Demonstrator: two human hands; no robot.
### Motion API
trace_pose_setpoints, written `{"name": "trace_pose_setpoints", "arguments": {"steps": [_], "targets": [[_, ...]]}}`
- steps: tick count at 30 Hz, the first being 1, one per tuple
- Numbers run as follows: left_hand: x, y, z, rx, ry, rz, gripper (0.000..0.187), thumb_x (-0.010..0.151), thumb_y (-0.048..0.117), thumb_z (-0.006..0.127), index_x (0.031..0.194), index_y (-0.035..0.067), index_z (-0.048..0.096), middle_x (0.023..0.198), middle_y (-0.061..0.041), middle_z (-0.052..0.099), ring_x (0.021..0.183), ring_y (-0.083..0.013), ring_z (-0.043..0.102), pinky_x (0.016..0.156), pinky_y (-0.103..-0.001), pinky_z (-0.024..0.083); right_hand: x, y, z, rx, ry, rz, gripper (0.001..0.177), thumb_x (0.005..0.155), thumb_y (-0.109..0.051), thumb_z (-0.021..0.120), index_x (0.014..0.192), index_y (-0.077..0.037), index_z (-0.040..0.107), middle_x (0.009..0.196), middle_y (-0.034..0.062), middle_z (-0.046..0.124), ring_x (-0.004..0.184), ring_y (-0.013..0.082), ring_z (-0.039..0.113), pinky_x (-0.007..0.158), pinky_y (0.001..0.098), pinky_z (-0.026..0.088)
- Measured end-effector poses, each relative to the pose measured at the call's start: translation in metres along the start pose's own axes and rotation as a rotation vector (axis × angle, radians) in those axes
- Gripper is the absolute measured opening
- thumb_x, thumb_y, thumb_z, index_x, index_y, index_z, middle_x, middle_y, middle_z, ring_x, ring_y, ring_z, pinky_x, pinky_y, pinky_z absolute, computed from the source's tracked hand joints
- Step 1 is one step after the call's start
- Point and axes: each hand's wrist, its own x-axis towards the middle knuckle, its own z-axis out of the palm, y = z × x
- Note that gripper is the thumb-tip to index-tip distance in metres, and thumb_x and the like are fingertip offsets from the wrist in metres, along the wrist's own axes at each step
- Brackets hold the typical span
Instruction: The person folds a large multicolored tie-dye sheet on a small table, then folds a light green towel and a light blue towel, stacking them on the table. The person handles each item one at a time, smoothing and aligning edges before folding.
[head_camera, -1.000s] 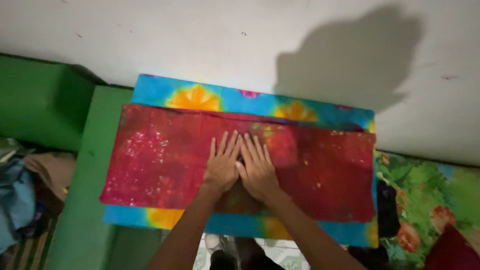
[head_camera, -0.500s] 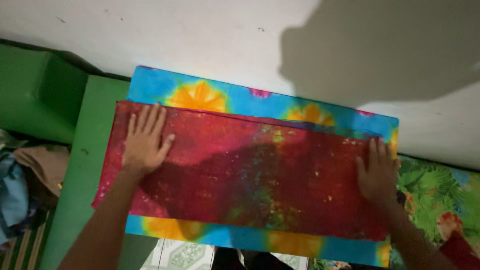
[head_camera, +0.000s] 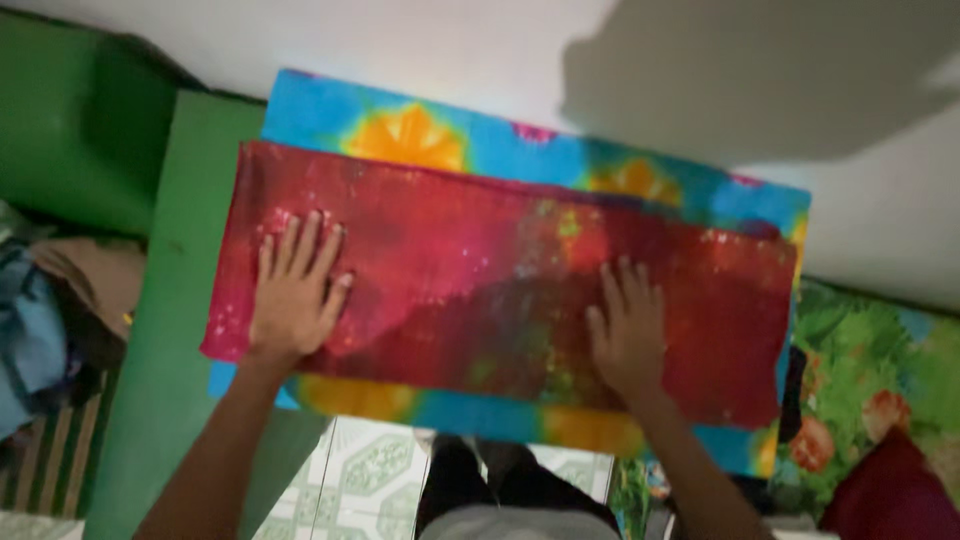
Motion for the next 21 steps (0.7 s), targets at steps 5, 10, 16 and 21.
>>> {"name": "trace_pose_setpoints", "arguments": {"steps": [5, 10, 16, 21], "targets": [[-0.045, -0.024, -0.019, -0.009, 0.003, -0.081, 0.066, 0.104, 0.042, 0.04, 0.163, 0.013, 0.034, 0.17, -0.021, 0.024, 0.156, -0.042, 0.021, 0.126, -0.058, 0.013, -0.054, 0.072, -0.022, -0.175, 0.008, 0.15, 0.064, 0.1, -0.031, 0.054, 0.158, -0.009, 0.04, 0.167, 0.0216, 0.033, 0.154, 0.0437, 0.03, 0.12, 0.0644, 0.024], [-0.073, -0.039, -0.018, -0.046, 0.005, -0.267, 0.067, 0.105, 0.044, 0.038, 0.163, 0.012, 0.033, 0.17, -0.023, 0.021, 0.155, -0.0452, 0.019, 0.123, -0.063, 0.012, -0.121, 0.14, -0.048, -0.321, 0.015, 0.253, 0.067, 0.102, -0.034, 0.054, 0.161, -0.004, 0.039, 0.168, 0.0247, 0.033, 0.152, 0.0469, 0.033, 0.115, 0.0678, 0.027], [-0.066, 0.008, 0.001, 0.113, 0.085, -0.284, 0.068, 0.107, 0.046, 0.038, 0.165, 0.01, 0.031, 0.172, -0.023, 0.02, 0.158, -0.0471, 0.014, 0.121, -0.073, 0.007, -0.157, 0.135, -0.062, -0.238, 0.163, 0.529, 0.064, 0.103, -0.04, 0.062, 0.153, -0.002, 0.047, 0.153, 0.0309, 0.046, 0.139, 0.0491, 0.043, 0.117, 0.0595, 0.037], [-0.027, 0.125, 0.031, 0.018, 0.07, -0.147, 0.07, 0.105, 0.05, 0.04, 0.164, 0.014, 0.03, 0.171, -0.021, 0.018, 0.158, -0.0435, 0.013, 0.122, -0.07, 0.008, -0.147, 0.08, -0.062, -0.181, 0.256, 0.406, 0.061, 0.1, -0.03, 0.062, 0.149, 0.003, 0.048, 0.154, 0.0317, 0.046, 0.143, 0.0496, 0.043, 0.12, 0.0596, 0.034]]}}
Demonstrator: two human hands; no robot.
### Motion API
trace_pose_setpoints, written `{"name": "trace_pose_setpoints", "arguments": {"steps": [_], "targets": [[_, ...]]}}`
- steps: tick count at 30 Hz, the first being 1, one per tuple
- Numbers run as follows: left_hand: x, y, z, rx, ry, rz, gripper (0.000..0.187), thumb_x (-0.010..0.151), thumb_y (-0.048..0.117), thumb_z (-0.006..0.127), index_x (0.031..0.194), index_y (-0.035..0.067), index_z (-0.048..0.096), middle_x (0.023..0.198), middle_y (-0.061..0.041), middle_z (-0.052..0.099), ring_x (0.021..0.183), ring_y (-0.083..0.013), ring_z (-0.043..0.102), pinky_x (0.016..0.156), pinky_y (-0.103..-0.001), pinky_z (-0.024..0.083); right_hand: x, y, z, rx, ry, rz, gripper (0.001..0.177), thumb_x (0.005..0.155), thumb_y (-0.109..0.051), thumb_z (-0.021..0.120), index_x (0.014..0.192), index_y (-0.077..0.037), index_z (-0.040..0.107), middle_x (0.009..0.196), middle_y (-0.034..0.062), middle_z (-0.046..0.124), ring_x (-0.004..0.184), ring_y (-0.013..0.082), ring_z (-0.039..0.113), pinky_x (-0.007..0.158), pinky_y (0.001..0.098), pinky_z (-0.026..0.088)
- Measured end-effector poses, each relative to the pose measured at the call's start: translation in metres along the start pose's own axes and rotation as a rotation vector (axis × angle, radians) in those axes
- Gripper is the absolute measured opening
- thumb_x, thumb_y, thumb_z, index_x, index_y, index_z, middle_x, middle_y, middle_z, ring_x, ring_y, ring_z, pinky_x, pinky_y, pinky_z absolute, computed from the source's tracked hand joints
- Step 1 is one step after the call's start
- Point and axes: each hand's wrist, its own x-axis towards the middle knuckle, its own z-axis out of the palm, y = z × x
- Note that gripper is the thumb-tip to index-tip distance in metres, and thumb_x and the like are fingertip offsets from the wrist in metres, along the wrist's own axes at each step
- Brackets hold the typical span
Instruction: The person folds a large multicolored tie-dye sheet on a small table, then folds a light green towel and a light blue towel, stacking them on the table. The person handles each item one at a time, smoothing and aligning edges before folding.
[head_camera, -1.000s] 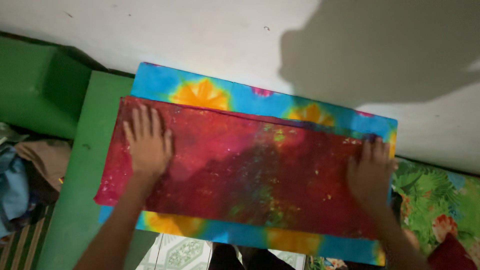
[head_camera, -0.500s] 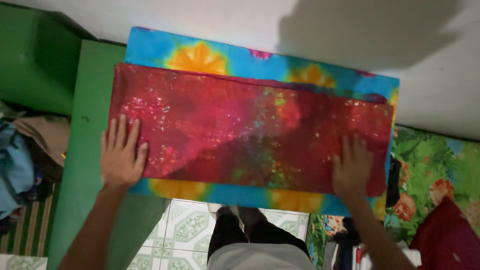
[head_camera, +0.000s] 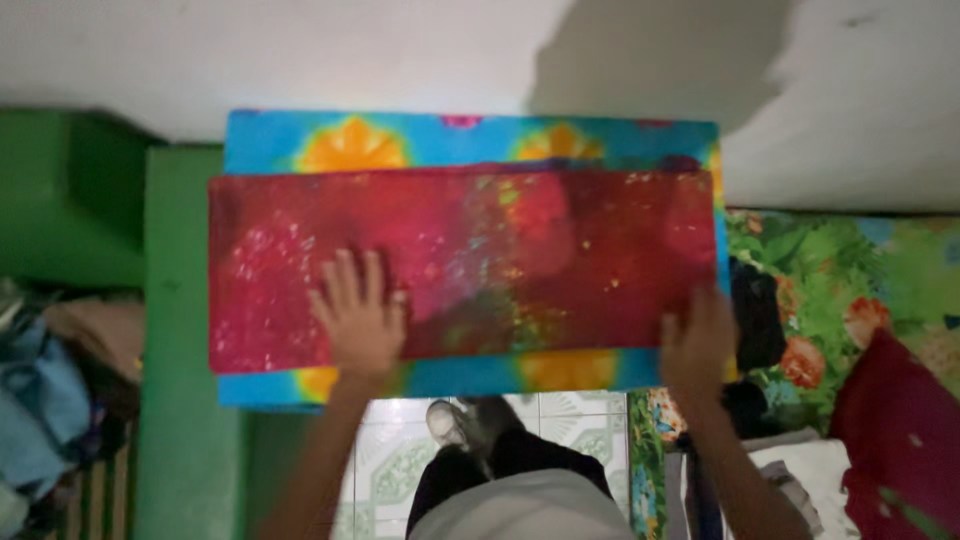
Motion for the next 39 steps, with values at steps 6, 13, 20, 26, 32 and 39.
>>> {"name": "trace_pose_setpoints", "arguments": {"steps": [6, 13, 20, 26, 32, 39], "targets": [[0.034, 0.1, 0.023, 0.008, -0.314, 0.113, 0.08, 0.094, 0.064, 0.048, 0.16, 0.027, 0.024, 0.168, -0.017, 0.011, 0.154, -0.0452, 0.008, 0.106, -0.084, 0.007, 0.037, -0.088, 0.03, 0.09, -0.278, -0.362, 0.076, 0.09, -0.042, 0.062, 0.154, -0.008, 0.039, 0.162, 0.0173, 0.034, 0.149, 0.0409, 0.027, 0.118, 0.0604, 0.018], [0.048, 0.112, 0.028, 0.124, -0.428, 0.086, 0.093, 0.084, 0.076, 0.048, 0.16, 0.033, 0.017, 0.169, -0.013, 0.001, 0.152, -0.0492, 0.001, 0.099, -0.089, 0.009, 0.145, -0.086, 0.061, 0.168, -0.285, -0.469, 0.068, 0.099, -0.042, 0.057, 0.157, -0.012, 0.039, 0.165, 0.013, 0.033, 0.153, 0.037, 0.026, 0.123, 0.0579, 0.017], [0.049, 0.112, 0.033, 0.148, -0.473, 0.083, 0.093, 0.085, 0.076, 0.046, 0.16, 0.032, 0.014, 0.169, -0.014, -0.004, 0.152, -0.05, -0.003, 0.099, -0.089, 0.008, 0.191, -0.006, 0.073, 0.001, -0.083, -0.168, 0.062, 0.102, -0.037, 0.056, 0.157, -0.012, 0.042, 0.165, 0.0157, 0.038, 0.152, 0.0416, 0.032, 0.12, 0.0638, 0.024], [0.051, 0.106, 0.036, 0.162, -0.53, 0.132, 0.094, 0.088, 0.077, 0.042, 0.161, 0.029, 0.006, 0.167, -0.018, -0.008, 0.15, -0.0528, -0.007, 0.097, -0.089, 0.006, 0.1, 0.019, 0.04, -0.046, -0.074, 0.103, 0.071, 0.102, -0.04, 0.054, 0.16, -0.003, 0.037, 0.162, 0.0241, 0.037, 0.149, 0.0482, 0.032, 0.118, 0.068, 0.024], [0.051, 0.107, 0.036, 0.111, -0.573, 0.098, 0.095, 0.088, 0.076, 0.043, 0.162, 0.031, 0.004, 0.168, -0.017, -0.013, 0.15, -0.053, -0.01, 0.097, -0.089, 0.002, 0.012, 0.014, 0.017, -0.147, -0.045, 0.252, 0.067, 0.101, -0.04, 0.053, 0.155, -0.002, 0.043, 0.162, 0.0221, 0.041, 0.149, 0.0457, 0.035, 0.118, 0.0663, 0.028], [0.045, 0.087, 0.022, 0.059, -0.536, 0.196, 0.093, 0.087, 0.07, 0.052, 0.162, 0.031, 0.012, 0.17, -0.013, -0.004, 0.153, -0.0464, -0.003, 0.106, -0.084, 0.007, -0.016, -0.007, -0.001, -0.099, -0.018, 0.617, 0.068, 0.085, -0.042, 0.076, 0.136, -0.001, 0.055, 0.131, 0.0251, 0.058, 0.122, 0.045, 0.054, 0.1, 0.0595, 0.044]]}}
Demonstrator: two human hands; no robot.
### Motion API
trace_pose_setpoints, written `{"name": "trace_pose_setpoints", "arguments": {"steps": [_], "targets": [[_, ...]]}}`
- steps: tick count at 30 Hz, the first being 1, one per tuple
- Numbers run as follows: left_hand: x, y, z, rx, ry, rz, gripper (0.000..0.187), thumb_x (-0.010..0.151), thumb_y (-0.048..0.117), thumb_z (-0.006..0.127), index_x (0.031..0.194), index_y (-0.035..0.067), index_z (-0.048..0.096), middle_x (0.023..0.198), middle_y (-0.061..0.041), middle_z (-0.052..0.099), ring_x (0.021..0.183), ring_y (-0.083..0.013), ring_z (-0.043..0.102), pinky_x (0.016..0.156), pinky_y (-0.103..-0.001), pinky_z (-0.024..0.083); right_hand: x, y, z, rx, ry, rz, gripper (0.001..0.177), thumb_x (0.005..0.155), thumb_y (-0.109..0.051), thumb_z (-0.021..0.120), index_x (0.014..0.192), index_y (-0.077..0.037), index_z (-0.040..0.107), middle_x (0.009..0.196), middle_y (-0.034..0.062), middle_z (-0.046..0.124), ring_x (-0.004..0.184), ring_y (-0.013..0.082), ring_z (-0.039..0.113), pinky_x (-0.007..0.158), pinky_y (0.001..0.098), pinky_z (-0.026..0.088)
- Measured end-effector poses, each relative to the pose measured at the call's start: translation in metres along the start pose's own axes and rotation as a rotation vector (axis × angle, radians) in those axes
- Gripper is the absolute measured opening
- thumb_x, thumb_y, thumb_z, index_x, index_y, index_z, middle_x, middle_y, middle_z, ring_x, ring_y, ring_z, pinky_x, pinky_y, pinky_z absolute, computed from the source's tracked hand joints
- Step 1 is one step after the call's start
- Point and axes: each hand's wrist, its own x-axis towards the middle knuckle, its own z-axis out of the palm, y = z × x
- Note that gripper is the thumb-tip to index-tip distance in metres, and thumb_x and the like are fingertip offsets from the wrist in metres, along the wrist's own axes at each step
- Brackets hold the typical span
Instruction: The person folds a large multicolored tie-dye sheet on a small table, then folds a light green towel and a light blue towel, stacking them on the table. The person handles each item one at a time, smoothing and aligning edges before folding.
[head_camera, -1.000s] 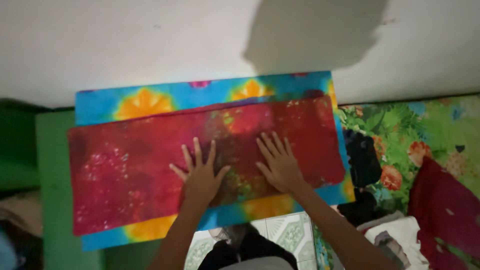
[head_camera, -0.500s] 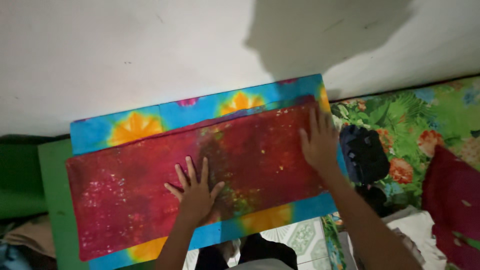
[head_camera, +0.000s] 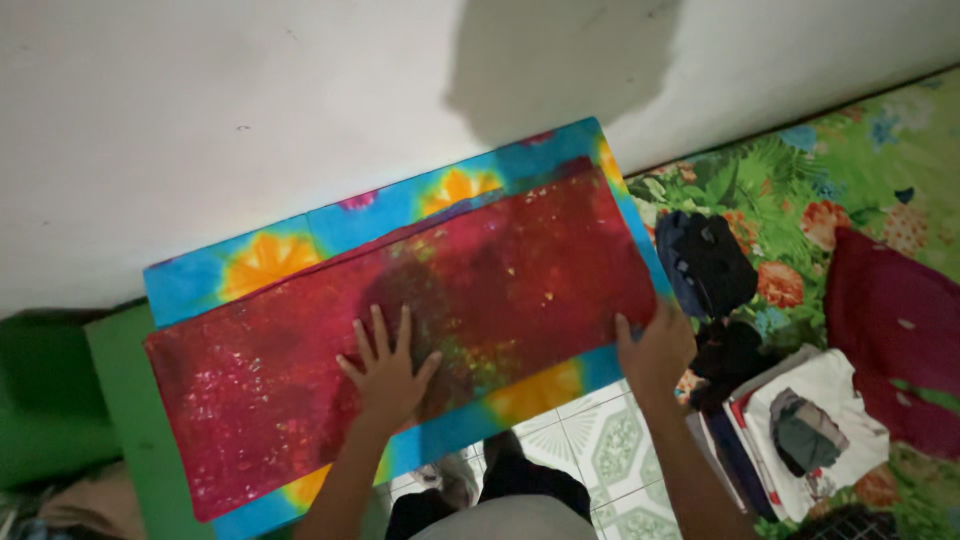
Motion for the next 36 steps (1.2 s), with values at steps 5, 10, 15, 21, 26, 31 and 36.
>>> {"name": "trace_pose_setpoints", "arguments": {"steps": [5, 10, 15, 21, 26, 31, 36], "targets": [[-0.035, -0.034, -0.002, -0.028, 0.18, 0.231, 0.082, 0.09, 0.056, 0.057, 0.159, 0.024, 0.028, 0.168, -0.018, 0.014, 0.154, -0.0414, 0.013, 0.114, -0.074, 0.016, 0.015, 0.025, 0.02, 0.478, -0.204, 0.296, 0.058, 0.076, -0.031, 0.087, 0.114, 0.004, 0.061, 0.092, 0.0157, 0.07, 0.082, 0.0346, 0.066, 0.074, 0.0471, 0.053], [-0.064, -0.046, 0.0, 0.024, 0.203, 0.276, 0.073, 0.094, 0.047, 0.054, 0.159, 0.021, 0.031, 0.167, -0.019, 0.016, 0.153, -0.0422, 0.015, 0.116, -0.069, 0.017, 0.033, 0.044, 0.051, 1.322, -0.44, 0.779, 0.027, 0.092, -0.021, 0.083, 0.093, -0.005, 0.061, 0.082, 0.0059, 0.062, 0.069, 0.0208, 0.059, 0.059, 0.034, 0.045], [-0.069, -0.046, -0.013, -0.096, 0.16, 0.239, 0.068, 0.096, 0.044, 0.053, 0.157, 0.02, 0.035, 0.164, -0.02, 0.024, 0.15, -0.0406, 0.022, 0.116, -0.062, 0.021, 0.022, 0.018, 0.042, 1.632, -0.411, 0.764, 0.018, 0.087, -0.017, 0.079, 0.098, -0.013, 0.066, 0.09, 0.001, 0.067, 0.081, 0.0171, 0.066, 0.072, 0.032, 0.054], [-0.078, -0.074, -0.051, -0.615, 0.19, 0.089, 0.06, 0.1, 0.033, 0.053, 0.153, 0.008, 0.042, 0.16, -0.021, 0.037, 0.144, -0.0397, 0.039, 0.117, -0.044, 0.033, 0.014, -0.02, 0.03, 0.891, -0.282, 0.136, 0.05, 0.079, -0.015, 0.087, 0.12, -0.003, 0.059, 0.107, 0.0063, 0.07, 0.097, 0.0212, 0.065, 0.088, 0.0359, 0.052], [-0.098, -0.101, -0.062, -0.659, 0.222, -0.019, 0.056, 0.102, 0.028, 0.054, 0.153, 0.006, 0.044, 0.158, -0.02, 0.041, 0.146, -0.0379, 0.039, 0.118, -0.045, 0.029, 0.026, -0.008, 0.048, 1.142, -0.134, 0.273, 0.038, 0.102, -0.016, 0.066, 0.138, -0.007, 0.057, 0.122, 0.0038, 0.067, 0.108, 0.022, 0.064, 0.095, 0.038, 0.053], [-0.1, -0.123, -0.038, -0.824, 0.294, -0.108, 0.049, 0.101, 0.027, 0.056, 0.144, 0.005, 0.055, 0.146, -0.018, 0.059, 0.137, -0.0318, 0.055, 0.114, -0.038, 0.04, 0.039, -0.013, 0.036, 1.498, -0.232, 0.477, 0.037, 0.115, -0.021, 0.045, 0.151, -0.016, 0.043, 0.109, 0.0106, 0.051, 0.086, 0.0298, 0.054, 0.071, 0.0465, 0.045], [-0.097, -0.157, -0.016, -1.102, 0.327, -0.271, 0.048, 0.101, 0.028, 0.055, 0.144, 0.006, 0.057, 0.142, -0.015, 0.065, 0.132, -0.0275, 0.06, 0.112, -0.036, 0.043, 0.007, -0.097, -0.019, 1.375, -0.299, 0.194, 0.042, 0.111, -0.017, 0.049, 0.153, -0.012, 0.047, 0.134, 0.0085, 0.063, 0.103, 0.0218, 0.052, 0.088, 0.0417, 0.043]]}}
